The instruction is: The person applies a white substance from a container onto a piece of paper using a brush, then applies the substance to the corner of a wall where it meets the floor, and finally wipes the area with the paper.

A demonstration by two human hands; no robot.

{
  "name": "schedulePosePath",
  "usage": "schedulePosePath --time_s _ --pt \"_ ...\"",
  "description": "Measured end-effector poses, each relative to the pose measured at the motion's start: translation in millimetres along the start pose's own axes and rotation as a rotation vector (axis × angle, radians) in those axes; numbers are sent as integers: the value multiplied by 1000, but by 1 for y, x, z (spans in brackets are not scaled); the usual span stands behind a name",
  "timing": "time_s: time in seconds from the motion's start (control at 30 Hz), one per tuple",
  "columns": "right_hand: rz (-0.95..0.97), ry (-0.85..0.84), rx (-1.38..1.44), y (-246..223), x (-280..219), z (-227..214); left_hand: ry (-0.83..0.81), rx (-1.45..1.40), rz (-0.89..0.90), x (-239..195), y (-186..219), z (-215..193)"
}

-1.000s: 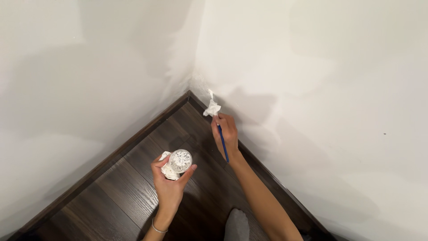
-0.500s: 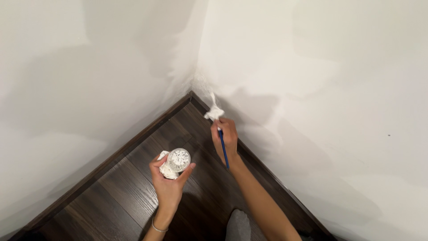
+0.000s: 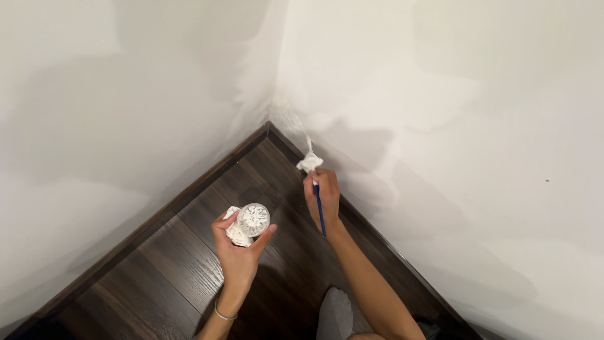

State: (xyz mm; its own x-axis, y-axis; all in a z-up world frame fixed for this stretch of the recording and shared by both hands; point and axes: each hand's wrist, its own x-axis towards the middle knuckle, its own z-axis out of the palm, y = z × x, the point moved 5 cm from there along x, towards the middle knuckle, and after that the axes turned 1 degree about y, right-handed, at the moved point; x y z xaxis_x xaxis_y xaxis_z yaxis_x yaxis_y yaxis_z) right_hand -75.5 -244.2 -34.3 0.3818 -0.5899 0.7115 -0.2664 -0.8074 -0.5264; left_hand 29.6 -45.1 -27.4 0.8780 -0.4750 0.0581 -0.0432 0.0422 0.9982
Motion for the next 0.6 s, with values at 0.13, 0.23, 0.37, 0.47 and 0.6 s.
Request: schedulePosePath --time_s 0.13,0.23,0.37,0.47,0.6 --pt "90 -1 11 7 -12 2 3 -13 -1 1 -1 1" --pt "10 -26 16 9 -15 2 -13 8 -11 -3 0 0" --pt "109 -9 -15 16 -30 0 0 14 -9 -1 1 -1" --pt "62 -35 0 17 -35 2 7 25 30 -2 0 -1" --pt "34 -71 -68 20 -32 1 -35 -42 1 -2 -2 2"
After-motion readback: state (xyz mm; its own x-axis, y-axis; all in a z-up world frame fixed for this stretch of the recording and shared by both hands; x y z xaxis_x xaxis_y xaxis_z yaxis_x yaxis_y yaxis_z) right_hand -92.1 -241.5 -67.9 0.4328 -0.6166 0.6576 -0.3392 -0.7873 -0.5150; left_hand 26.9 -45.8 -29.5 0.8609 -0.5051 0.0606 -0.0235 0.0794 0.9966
